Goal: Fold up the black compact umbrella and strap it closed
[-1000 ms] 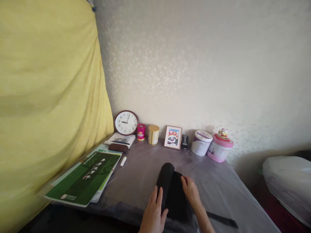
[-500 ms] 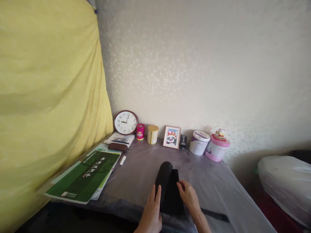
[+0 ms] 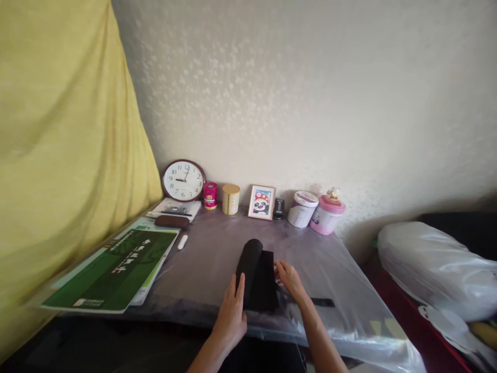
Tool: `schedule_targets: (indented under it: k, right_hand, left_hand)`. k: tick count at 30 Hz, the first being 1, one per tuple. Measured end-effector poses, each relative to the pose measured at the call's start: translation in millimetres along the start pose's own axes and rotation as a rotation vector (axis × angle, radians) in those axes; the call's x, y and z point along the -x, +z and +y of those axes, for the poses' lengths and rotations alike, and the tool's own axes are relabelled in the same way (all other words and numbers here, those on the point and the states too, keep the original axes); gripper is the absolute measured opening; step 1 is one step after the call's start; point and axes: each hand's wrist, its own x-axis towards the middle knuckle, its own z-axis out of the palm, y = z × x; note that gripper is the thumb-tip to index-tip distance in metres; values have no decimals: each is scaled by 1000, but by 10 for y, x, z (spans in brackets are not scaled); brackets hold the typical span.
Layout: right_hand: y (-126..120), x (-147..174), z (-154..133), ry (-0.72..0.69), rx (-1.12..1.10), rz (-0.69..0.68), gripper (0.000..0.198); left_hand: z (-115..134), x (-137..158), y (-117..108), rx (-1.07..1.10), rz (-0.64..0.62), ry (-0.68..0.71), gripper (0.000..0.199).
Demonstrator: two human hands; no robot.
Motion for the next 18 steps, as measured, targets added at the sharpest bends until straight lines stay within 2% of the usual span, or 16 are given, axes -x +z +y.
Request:
schedule_targets:
  k: [3,5,7,8,12,15,18]
  right_hand:
    - [49,37,18,0,77,14,33]
    - [62,78,40,19,85,-29,42]
    - [24,120,86,11,116,-64,48]
    - [-16,139,117,2,154,-66,45]
    - [-187,184,187,29,492,105,29]
    - [-93,181,111,-135,619,251,34]
    - [239,147,1,-362,574,165,39]
  left_hand:
    - [1,4,1,5,4,3,88]
    - [-2,3,9,6,7,7,88]
    - [-5,0,19,5,6,1,89]
    - [-7,-2,24,3,5,-4,90]
    - [-1,-2,48,-2,13,-14,90]
    - [20,-1,55,-6,12,-24,91]
    - [43,-2,52,-9,-6,-40,92]
